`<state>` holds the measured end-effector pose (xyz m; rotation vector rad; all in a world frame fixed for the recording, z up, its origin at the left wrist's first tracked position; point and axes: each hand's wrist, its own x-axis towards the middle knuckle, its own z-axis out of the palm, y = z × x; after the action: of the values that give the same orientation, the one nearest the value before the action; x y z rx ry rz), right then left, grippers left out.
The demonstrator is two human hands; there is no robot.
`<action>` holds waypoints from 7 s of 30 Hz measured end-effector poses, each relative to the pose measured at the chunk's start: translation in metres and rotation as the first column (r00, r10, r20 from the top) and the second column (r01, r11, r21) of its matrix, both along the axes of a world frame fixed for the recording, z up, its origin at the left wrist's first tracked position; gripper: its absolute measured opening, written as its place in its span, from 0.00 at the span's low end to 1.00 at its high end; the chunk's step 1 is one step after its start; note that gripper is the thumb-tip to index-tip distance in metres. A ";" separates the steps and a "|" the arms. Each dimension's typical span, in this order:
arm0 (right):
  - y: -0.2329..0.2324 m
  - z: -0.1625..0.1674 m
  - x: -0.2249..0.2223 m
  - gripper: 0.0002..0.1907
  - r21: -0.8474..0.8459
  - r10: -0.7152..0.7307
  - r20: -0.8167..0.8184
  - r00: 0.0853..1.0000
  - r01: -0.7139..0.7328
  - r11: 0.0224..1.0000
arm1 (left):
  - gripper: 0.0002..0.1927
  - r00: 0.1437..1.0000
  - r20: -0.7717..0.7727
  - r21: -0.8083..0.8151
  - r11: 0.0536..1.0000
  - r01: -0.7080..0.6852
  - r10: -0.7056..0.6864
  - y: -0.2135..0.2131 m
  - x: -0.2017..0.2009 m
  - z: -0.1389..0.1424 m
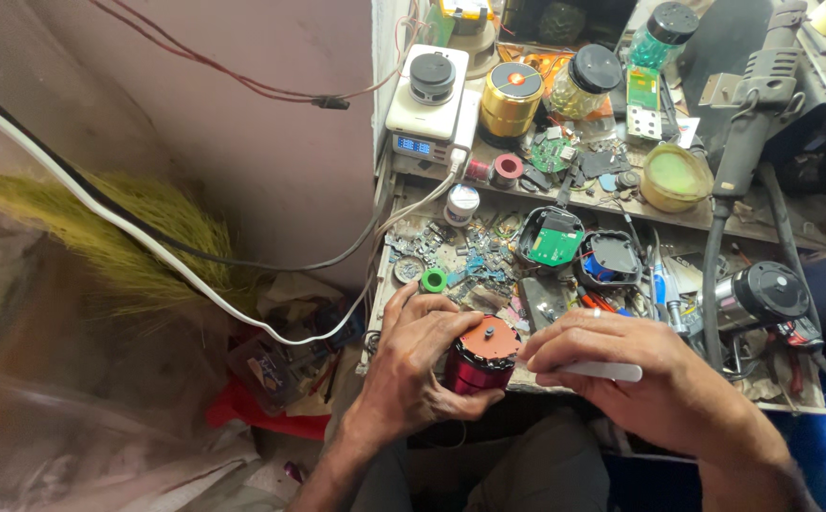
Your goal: The person uses tweezers to place a small component onto a red cylindrical device, then secures a black circular cover over it. They use a small screwdriver to tighten a screw on the cover, completing the assembly.
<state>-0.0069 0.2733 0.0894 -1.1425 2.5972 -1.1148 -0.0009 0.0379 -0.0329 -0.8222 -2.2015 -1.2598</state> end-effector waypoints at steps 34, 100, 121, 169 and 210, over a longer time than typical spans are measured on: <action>0.002 0.000 0.019 0.16 0.068 0.079 -0.249 0.965 -0.064 0.996 | 0.41 1.000 0.008 -0.002 1.000 -0.002 0.002 0.000 0.002 -0.001; 0.039 -0.015 0.058 0.16 -0.046 -0.111 -0.316 0.942 0.101 0.994 | 0.37 0.950 -0.306 -0.151 0.982 -0.113 0.062 0.011 0.016 -0.018; 0.026 -0.013 0.057 0.18 0.007 -0.028 -0.345 0.938 0.033 0.999 | 0.31 0.963 -0.269 -0.144 0.989 -0.026 -0.014 0.006 0.015 -0.003; 0.030 -0.014 0.051 0.17 0.008 -0.053 -0.339 0.939 0.059 0.998 | 0.20 0.963 0.247 0.091 0.992 0.084 -0.104 0.004 0.008 0.029; 0.021 -0.024 0.045 0.26 0.139 0.079 -0.329 0.941 -0.034 0.990 | 0.21 0.951 0.298 0.194 0.981 0.028 -0.086 0.010 0.012 0.014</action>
<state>0.0384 0.2945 0.0656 -1.4777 2.8088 -0.7805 0.0112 0.0474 -0.0193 -0.6560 -2.2564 -1.6923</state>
